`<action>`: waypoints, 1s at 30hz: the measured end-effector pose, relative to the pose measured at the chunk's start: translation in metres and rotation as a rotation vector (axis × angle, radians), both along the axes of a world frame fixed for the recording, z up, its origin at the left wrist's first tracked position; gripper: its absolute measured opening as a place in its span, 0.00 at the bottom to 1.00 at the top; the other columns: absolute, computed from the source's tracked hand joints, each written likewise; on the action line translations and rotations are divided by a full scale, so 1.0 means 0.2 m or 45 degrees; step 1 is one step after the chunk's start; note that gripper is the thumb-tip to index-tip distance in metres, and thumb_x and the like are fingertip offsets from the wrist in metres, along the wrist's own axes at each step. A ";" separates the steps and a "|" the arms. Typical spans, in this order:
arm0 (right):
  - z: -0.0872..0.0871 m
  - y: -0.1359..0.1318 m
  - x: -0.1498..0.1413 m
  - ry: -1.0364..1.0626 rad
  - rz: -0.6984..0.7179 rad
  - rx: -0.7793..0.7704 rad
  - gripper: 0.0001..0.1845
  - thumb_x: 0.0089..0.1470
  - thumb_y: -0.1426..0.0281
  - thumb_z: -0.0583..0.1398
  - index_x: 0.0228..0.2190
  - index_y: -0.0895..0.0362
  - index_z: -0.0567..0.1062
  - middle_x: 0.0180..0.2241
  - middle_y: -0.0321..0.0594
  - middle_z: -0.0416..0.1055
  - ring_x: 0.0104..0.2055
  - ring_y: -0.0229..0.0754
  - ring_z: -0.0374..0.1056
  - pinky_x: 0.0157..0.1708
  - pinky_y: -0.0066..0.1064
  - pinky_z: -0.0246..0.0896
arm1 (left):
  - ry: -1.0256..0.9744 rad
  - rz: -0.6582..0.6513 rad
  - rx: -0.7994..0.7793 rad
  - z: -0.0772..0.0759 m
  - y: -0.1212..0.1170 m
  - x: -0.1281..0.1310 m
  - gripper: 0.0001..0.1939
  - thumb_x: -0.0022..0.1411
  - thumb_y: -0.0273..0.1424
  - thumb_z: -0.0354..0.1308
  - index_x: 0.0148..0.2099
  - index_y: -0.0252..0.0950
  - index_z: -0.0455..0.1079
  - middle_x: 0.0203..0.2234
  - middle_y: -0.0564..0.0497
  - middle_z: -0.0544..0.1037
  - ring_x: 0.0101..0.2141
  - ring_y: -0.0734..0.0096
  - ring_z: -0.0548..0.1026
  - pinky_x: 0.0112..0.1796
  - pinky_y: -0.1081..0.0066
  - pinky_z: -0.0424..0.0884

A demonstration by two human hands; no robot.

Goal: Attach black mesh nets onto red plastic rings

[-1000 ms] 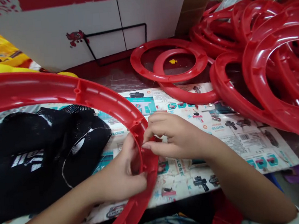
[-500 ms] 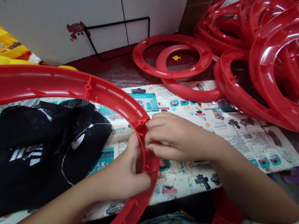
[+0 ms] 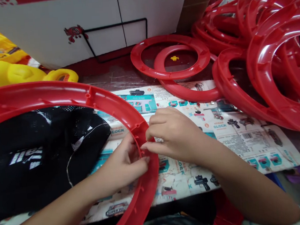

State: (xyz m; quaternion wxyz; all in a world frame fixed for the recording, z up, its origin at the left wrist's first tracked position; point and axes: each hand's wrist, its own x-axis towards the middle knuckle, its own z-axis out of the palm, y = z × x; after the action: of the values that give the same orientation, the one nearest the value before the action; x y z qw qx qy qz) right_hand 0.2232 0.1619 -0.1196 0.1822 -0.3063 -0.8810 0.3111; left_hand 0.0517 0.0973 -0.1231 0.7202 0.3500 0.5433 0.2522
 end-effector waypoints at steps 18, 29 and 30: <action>-0.01 0.01 0.01 0.112 0.171 0.598 0.15 0.66 0.75 0.53 0.30 0.59 0.76 0.31 0.39 0.70 0.37 0.40 0.61 0.42 0.34 0.59 | 0.180 -0.021 0.092 -0.01 -0.05 0.03 0.20 0.45 0.25 0.53 0.44 0.38 0.61 0.34 0.54 0.73 0.37 0.66 0.74 0.37 0.68 0.71; -0.04 0.01 0.02 0.138 0.191 0.360 0.17 0.66 0.77 0.50 0.30 0.61 0.76 0.31 0.40 0.70 0.34 0.39 0.61 0.35 0.31 0.57 | 0.105 -0.238 -0.007 -0.04 -0.13 0.00 0.23 0.53 0.24 0.54 0.51 0.39 0.56 0.36 0.53 0.71 0.36 0.68 0.72 0.37 0.67 0.71; -0.05 0.01 0.02 0.142 0.197 0.348 0.16 0.65 0.77 0.52 0.30 0.61 0.76 0.31 0.40 0.70 0.34 0.39 0.61 0.35 0.31 0.57 | 0.102 -0.225 -0.019 -0.04 -0.13 0.00 0.26 0.53 0.24 0.55 0.53 0.40 0.54 0.38 0.53 0.71 0.37 0.68 0.72 0.38 0.67 0.71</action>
State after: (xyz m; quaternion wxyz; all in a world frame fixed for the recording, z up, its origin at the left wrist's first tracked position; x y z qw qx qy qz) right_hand 0.2268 0.1646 -0.1286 0.2462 -0.1922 -0.9246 0.2181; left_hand 0.0509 0.0705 -0.1304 0.7198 0.4011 0.5406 0.1694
